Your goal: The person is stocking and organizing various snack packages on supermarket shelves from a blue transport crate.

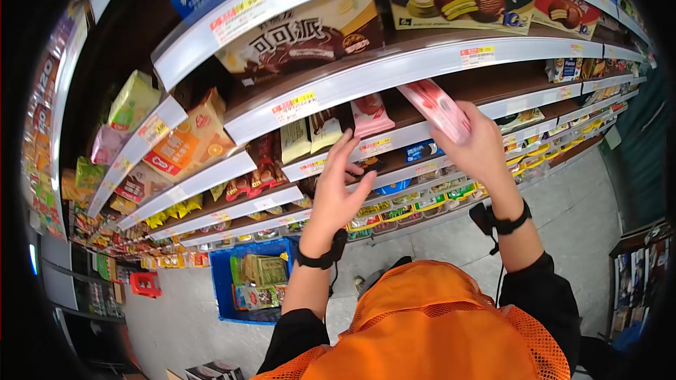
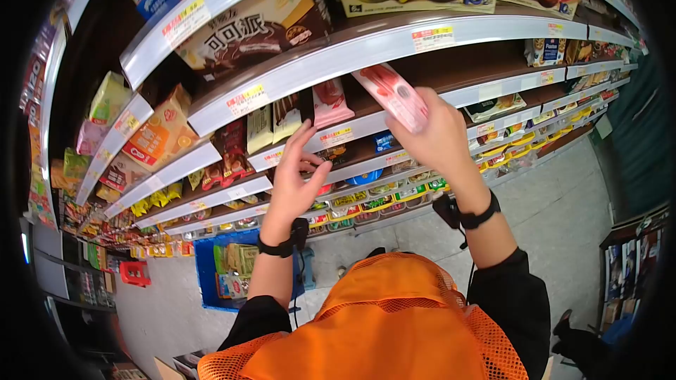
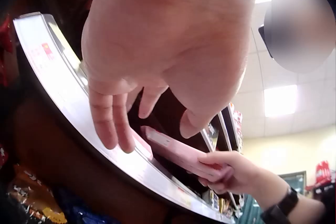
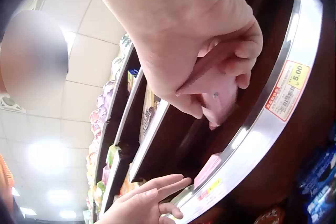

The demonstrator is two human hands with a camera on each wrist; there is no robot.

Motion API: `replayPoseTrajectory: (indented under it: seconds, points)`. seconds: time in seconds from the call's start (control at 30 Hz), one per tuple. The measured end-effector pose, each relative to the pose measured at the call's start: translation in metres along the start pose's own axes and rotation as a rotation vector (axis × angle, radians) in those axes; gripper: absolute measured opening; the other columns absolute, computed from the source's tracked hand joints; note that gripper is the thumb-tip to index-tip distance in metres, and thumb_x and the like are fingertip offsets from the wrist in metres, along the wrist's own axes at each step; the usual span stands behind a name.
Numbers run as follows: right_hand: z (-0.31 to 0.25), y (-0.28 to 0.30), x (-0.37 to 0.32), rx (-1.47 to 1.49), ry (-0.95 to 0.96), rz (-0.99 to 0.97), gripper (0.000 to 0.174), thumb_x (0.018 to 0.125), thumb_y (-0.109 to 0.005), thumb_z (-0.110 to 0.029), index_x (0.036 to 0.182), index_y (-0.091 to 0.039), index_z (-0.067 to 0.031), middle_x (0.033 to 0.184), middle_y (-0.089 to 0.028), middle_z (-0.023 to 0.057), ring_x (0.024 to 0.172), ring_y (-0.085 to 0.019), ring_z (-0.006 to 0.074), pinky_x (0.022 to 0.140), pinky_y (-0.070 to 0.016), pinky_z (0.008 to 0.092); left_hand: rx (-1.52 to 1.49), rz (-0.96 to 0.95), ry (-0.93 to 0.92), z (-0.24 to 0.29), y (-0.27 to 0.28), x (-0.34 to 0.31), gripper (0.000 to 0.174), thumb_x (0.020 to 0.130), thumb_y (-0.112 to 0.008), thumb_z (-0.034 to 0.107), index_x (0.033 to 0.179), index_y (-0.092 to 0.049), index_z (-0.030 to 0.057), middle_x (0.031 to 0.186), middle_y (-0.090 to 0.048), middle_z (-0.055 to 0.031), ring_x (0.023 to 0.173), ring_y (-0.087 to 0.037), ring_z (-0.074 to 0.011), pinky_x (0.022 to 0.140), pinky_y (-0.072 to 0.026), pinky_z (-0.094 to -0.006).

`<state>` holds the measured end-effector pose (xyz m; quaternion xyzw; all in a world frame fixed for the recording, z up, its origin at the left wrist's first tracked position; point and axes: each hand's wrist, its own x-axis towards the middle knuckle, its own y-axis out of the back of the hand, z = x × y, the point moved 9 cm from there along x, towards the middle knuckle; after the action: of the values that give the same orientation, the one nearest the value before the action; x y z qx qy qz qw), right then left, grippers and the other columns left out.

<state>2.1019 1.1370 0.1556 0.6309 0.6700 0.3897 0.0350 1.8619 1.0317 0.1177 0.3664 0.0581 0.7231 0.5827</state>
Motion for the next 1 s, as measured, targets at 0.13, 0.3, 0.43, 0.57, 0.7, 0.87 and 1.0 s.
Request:
replayPoseTrajectory:
  seconds: [0.13, 0.3, 0.43, 0.57, 0.7, 0.87, 1.0]
  points:
    - [0.007, -0.012, 0.051, -0.236, 0.127, 0.129, 0.047, 0.073, -0.078, -0.037, 0.102, -0.069, -0.0019, 0.09, -0.072, 0.021, 0.083, -0.07, 0.0392, 0.076, -0.0571, 0.0468, 0.26, 0.025, 0.02, 0.001, -0.026, 0.019, 0.074, 0.085, -0.075, 0.012, 0.149, -0.038, 0.005, 0.156, -0.036, -0.0218, 0.078, -0.066, -0.0201, 0.069, -0.0555, -0.031]
    - [0.016, -0.074, 0.091, -0.421, 0.223, 0.106, 0.038, 0.072, -0.078, -0.045, 0.086, -0.076, -0.0101, 0.085, -0.073, 0.0153, 0.08, -0.072, 0.0337, 0.071, -0.0585, 0.0441, 0.265, 0.039, 0.056, 0.002, -0.03, 0.022, 0.072, 0.084, -0.072, 0.011, 0.148, -0.039, 0.006, 0.146, -0.044, -0.0207, 0.073, -0.064, -0.0275, 0.07, -0.0555, -0.0376]
    - [0.011, -0.093, 0.092, -0.212, 0.141, -0.165, 0.044, 0.074, -0.078, -0.049, 0.098, -0.076, -0.0122, 0.094, -0.074, 0.0124, 0.088, -0.071, 0.0338, 0.08, -0.0579, 0.0416, 0.286, 0.003, 0.057, 0.0, -0.031, 0.022, 0.072, 0.083, -0.071, 0.01, 0.148, -0.039, 0.006, 0.144, -0.046, -0.0209, 0.073, -0.064, -0.0272, 0.069, -0.0555, -0.0371]
    - [0.009, -0.092, 0.09, -0.259, 0.164, -0.043, 0.052, 0.081, -0.073, -0.051, 0.107, -0.073, -0.0069, 0.1, -0.073, 0.019, 0.093, -0.07, 0.0376, 0.086, -0.0564, 0.0449, 0.26, 0.026, 0.031, 0.003, -0.027, 0.021, 0.073, 0.082, -0.073, 0.008, 0.147, -0.039, 0.0046, 0.142, -0.048, -0.0188, 0.072, -0.062, -0.0209, 0.066, -0.0549, -0.0323]
    - [0.015, -0.094, 0.084, -0.222, 0.201, -0.022, 0.048, 0.083, -0.072, -0.047, 0.104, -0.072, -0.0038, 0.099, -0.072, 0.0214, 0.094, -0.07, 0.0388, 0.086, -0.0555, 0.047, 0.274, 0.028, 0.088, -0.005, -0.027, 0.023, 0.068, 0.083, -0.072, 0.013, 0.144, -0.042, 0.0054, 0.149, -0.043, -0.0223, 0.082, -0.066, -0.032, 0.073, -0.0564, -0.0399]
    - [0.003, -0.084, 0.07, -0.235, 0.188, -0.1, 0.03, 0.086, -0.068, -0.031, 0.1, -0.072, -0.0048, 0.093, -0.072, 0.0213, 0.086, -0.069, 0.04, 0.081, -0.0553, 0.0498, 0.3, 0.084, 0.036, -0.009, -0.024, 0.024, 0.058, 0.085, -0.069, 0.014, 0.138, -0.046, 0.0053, 0.145, -0.048, -0.0237, 0.098, -0.068, -0.0411, 0.076, -0.0585, -0.0432]
    - [-0.004, -0.075, 0.059, -0.126, 0.176, -0.133, 0.026, 0.087, -0.066, -0.026, 0.099, -0.074, -0.0046, 0.091, -0.072, 0.022, 0.089, -0.068, 0.0392, 0.082, -0.0549, 0.049, 0.337, 0.146, -0.057, -0.002, -0.022, 0.021, 0.055, 0.084, -0.069, 0.009, 0.135, -0.05, 0.0041, 0.143, -0.051, -0.0203, 0.07, -0.069, -0.026, 0.064, -0.0569, -0.0345]
